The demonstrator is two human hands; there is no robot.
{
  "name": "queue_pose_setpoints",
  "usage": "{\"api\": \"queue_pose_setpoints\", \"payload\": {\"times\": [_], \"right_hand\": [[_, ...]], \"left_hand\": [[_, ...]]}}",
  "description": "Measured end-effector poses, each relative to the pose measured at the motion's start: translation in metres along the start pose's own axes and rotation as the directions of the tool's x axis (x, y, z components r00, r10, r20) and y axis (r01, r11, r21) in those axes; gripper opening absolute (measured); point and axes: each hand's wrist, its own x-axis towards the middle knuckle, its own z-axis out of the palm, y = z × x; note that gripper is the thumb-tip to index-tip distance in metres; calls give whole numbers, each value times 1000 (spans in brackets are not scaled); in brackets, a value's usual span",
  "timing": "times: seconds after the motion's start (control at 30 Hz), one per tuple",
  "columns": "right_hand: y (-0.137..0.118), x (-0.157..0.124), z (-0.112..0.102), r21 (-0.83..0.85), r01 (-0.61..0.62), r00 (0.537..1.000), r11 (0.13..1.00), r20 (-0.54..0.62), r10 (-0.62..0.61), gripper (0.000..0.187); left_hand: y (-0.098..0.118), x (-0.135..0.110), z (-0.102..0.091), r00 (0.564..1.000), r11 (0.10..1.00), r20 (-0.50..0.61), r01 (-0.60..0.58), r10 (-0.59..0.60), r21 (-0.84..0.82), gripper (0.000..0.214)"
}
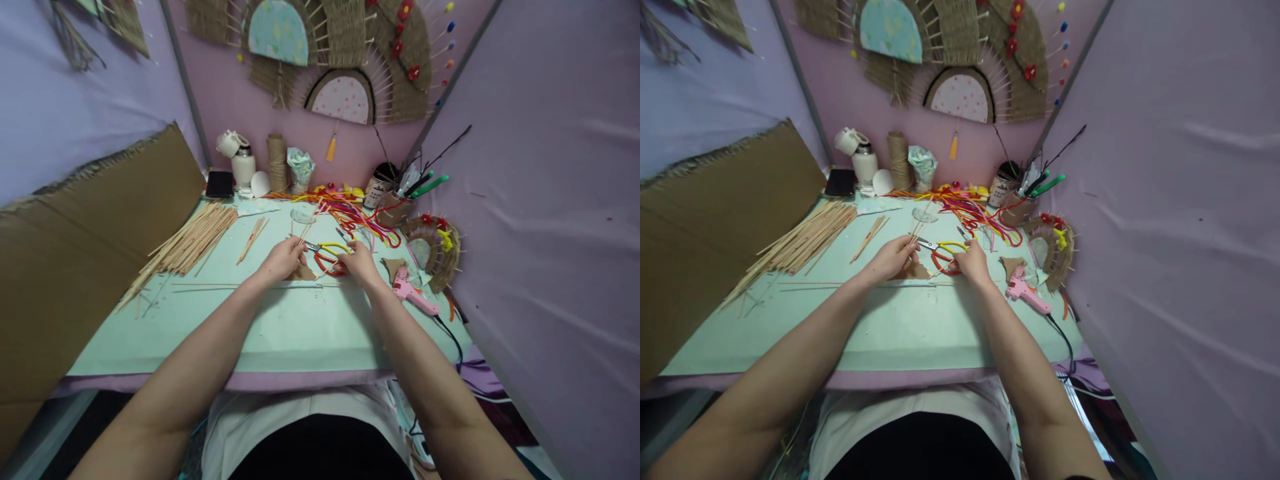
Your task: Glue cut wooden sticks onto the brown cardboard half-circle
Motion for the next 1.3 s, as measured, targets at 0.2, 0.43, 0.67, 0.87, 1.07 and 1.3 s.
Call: {"api": "queue_pose_setpoints", "payload": {"times": [0.2,0.43,0.67,0.87,1.07,1.3], "right_hand": [[-4,-6,-4,-44,-17,1000,999,-8,17,30],[-9,0,-37,-524,327,937,787,73,-340,10],[-1,7,-43,-669,545,835,505,384,-393,13],[4,3,-36,-750,431,897,501,299,-324,17],[2,-5,-38,-784,374,924,495,265,-277,15],[5,-15,-38,-797,308,947,520,204,-249,12]], "left_hand": [[2,-4,6,992,998,105,61,-63,23,15],[-2,-6,13,995,940,38,-99,92,327,19],[-9,4,25,984,741,36,-157,177,653,14],[-11,13,28,986,703,101,-168,136,691,20],[-12,11,27,986,705,112,-167,125,689,22],[-17,7,27,981,756,109,-194,161,626,22]]}}
